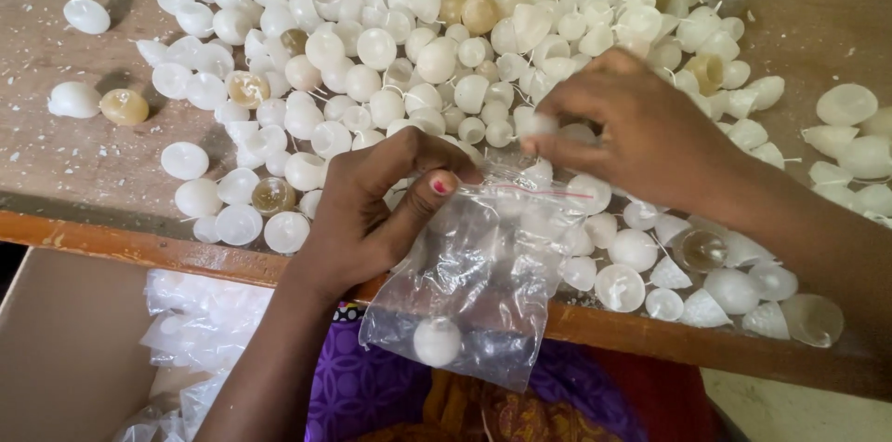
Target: The person places small white and tan wax cups into a clear plastic bag by hand, seals the bag, and places it into a cardboard box.
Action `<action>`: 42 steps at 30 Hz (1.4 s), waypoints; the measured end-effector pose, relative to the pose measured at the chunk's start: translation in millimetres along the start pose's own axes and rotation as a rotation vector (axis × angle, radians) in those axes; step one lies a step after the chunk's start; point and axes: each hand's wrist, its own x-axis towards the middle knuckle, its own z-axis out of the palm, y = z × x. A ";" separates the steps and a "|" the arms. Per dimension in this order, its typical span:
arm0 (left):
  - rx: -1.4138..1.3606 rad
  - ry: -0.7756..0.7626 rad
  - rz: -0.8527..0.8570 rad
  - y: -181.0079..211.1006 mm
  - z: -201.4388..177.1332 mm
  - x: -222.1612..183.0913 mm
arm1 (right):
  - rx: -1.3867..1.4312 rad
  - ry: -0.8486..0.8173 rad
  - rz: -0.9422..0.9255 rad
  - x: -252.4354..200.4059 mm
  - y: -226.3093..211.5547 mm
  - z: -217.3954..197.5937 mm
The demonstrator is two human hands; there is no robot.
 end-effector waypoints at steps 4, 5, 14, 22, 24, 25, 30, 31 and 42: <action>-0.011 -0.018 -0.036 1.3 -0.4 1.2 | 0.289 0.184 0.058 -8.7 -6.0 -14.4; -0.004 -0.025 -0.048 -0.2 0.2 1.0 | 0.542 0.073 0.037 -11.6 -13.9 -15.2; -0.034 -0.011 -0.100 -4.2 -0.3 -2.7 | 0.283 -0.362 0.246 -11.8 19.0 -35.7; -0.013 -0.017 -0.063 -3.3 0.7 0.1 | -0.324 -0.579 0.121 -21.1 -4.4 -43.3; 0.019 -0.004 -0.049 -3.2 0.2 -0.6 | -0.314 -0.576 0.243 -22.2 -17.8 -46.5; 0.020 -0.004 -0.048 -3.4 0.4 -0.8 | -0.314 -0.575 0.243 -20.7 -29.0 -49.4; 0.038 0.018 -0.061 -1.5 0.5 0.1 | -0.471 -0.371 -0.191 -32.6 -21.8 -22.9; 0.038 0.019 -0.062 -1.9 0.8 0.0 | -0.472 -0.371 -0.193 -30.9 -14.8 -23.5; -0.040 -0.005 -0.024 -5.2 0.2 -2.7 | 0.530 -0.063 -0.105 -38.0 -26.0 -32.8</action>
